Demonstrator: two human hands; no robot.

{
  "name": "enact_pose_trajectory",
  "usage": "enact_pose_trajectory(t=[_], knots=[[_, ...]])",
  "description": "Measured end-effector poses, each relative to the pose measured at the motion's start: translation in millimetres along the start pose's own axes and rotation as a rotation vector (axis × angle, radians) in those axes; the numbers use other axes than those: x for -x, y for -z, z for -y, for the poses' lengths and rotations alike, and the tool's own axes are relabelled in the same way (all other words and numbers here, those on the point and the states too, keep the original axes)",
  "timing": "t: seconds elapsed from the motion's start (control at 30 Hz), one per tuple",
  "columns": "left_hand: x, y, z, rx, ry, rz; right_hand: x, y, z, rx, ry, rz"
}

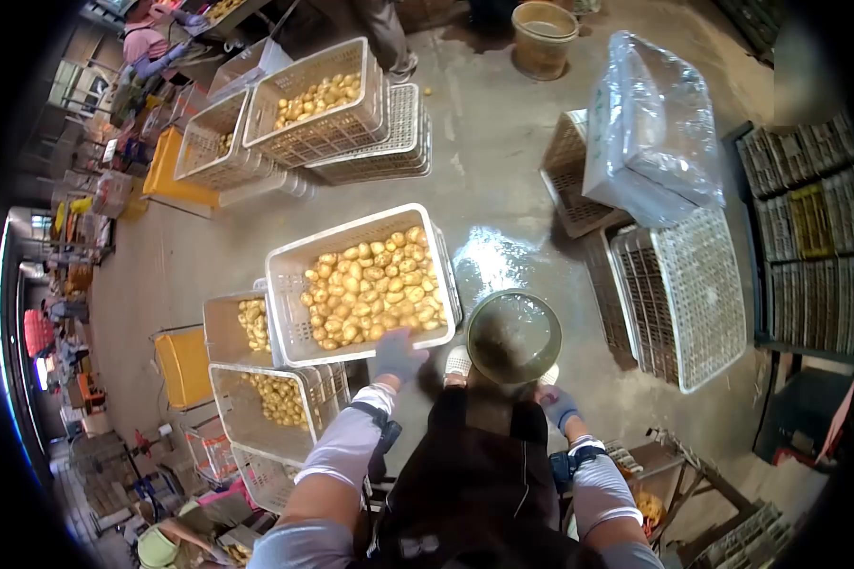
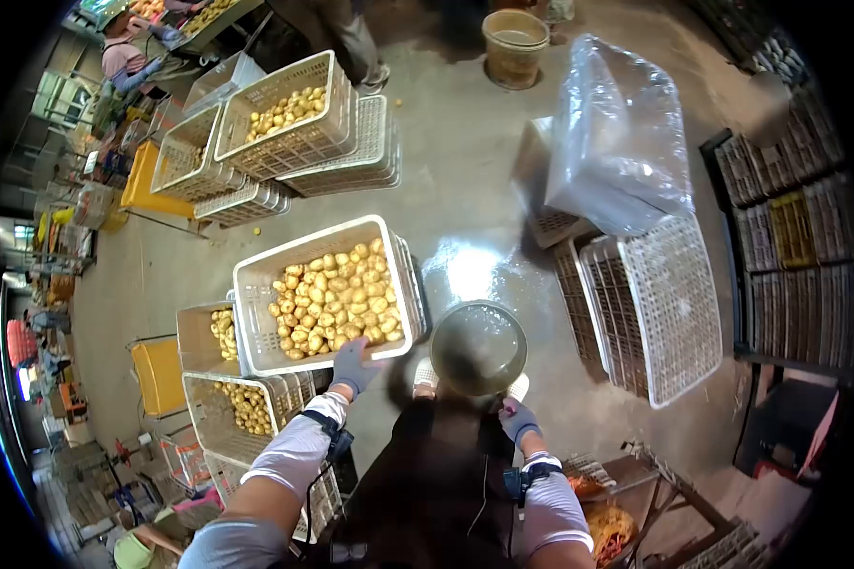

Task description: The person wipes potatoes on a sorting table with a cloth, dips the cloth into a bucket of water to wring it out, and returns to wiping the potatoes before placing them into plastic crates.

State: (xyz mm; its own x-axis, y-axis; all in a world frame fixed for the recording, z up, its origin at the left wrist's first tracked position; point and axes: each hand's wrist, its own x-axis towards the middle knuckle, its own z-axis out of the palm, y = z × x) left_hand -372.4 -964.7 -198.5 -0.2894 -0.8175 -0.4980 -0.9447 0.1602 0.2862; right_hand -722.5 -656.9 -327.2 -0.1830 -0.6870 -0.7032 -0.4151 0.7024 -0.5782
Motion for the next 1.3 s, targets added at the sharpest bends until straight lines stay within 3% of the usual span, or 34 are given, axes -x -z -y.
enact_pose_trajectory(t=[0.03, 0.1, 0.2, 0.23, 0.27, 0.33, 0.43, 0.5, 0.63, 0.73, 0.87, 1.07, 1.17, 1.2, 1.23, 1.3], knots=[[-10.3, -11.6, -2.1, -0.089, -0.070, 0.053, -27.7, -2.1, -22.0, 0.004, 0.005, 0.019], [-29.6, -53.2, -0.3, -0.148, -0.068, 0.171, -69.5, -32.8, -90.6, 0.288, 0.111, 0.067], [-69.9, -83.4, -20.0, -0.182, 0.024, 0.309, -94.3, 16.0, -11.5, 0.507, -0.043, 0.235], [-84.5, -76.8, -34.9, -0.236, 0.057, 0.438, -115.8, 9.3, -20.5, 0.569, 0.088, 0.162], [-90.3, -80.9, -30.5, -0.188, -0.039, 0.406, -137.7, 1.9, -30.8, 0.639, 0.214, 0.078], [-92.0, -94.3, -10.9, -0.182, -0.194, 0.287, -196.8, -11.7, -22.8, 0.685, 0.167, 0.268], [-97.1, -92.7, -15.5, -0.216, -0.297, 0.188, -285.2, -49.6, -26.1, 0.851, 0.252, 0.391], [-100.0, -99.0, -14.7, -0.203, -0.322, 0.086, -338.9, -104.0, -71.4, 0.857, 0.245, 0.415], [-113.1, -87.2, -23.2, -0.127, -0.220, 0.355, -374.6, -176.1, -134.2, 0.832, 0.127, 0.423], [-123.9, -98.4, -10.7, -0.077, -0.402, 0.270, -375.1, -218.9, -167.4, 0.752, -0.007, 0.436], [-120.3, -93.1, -11.6, -0.027, -0.407, 0.230, -329.6, -225.5, -163.0, 0.564, -0.146, 0.368], [-117.5, -91.9, -13.8, -0.036, -0.472, 0.056, -204.4, -148.1, -38.7, -0.169, -0.298, -0.027], [-110.1, -85.6, -16.7, -0.090, -0.423, 0.118, -144.4, -101.3, -8.1, -0.159, -0.098, -0.213], [-108.9, -85.7, -16.2, -0.124, -0.387, 0.181, -132.4, -92.1, -5.2, -0.087, 0.085, -0.338], [-109.1, -87.2, -15.2, -0.117, -0.387, 0.182, -136.1, -81.5, 0.3, -0.081, 0.083, -0.338], [-112.2, -92.8, -11.3, -0.100, -0.468, 0.034, -162.2, -65.8, 5.4, 0.212, 0.335, -0.533]])
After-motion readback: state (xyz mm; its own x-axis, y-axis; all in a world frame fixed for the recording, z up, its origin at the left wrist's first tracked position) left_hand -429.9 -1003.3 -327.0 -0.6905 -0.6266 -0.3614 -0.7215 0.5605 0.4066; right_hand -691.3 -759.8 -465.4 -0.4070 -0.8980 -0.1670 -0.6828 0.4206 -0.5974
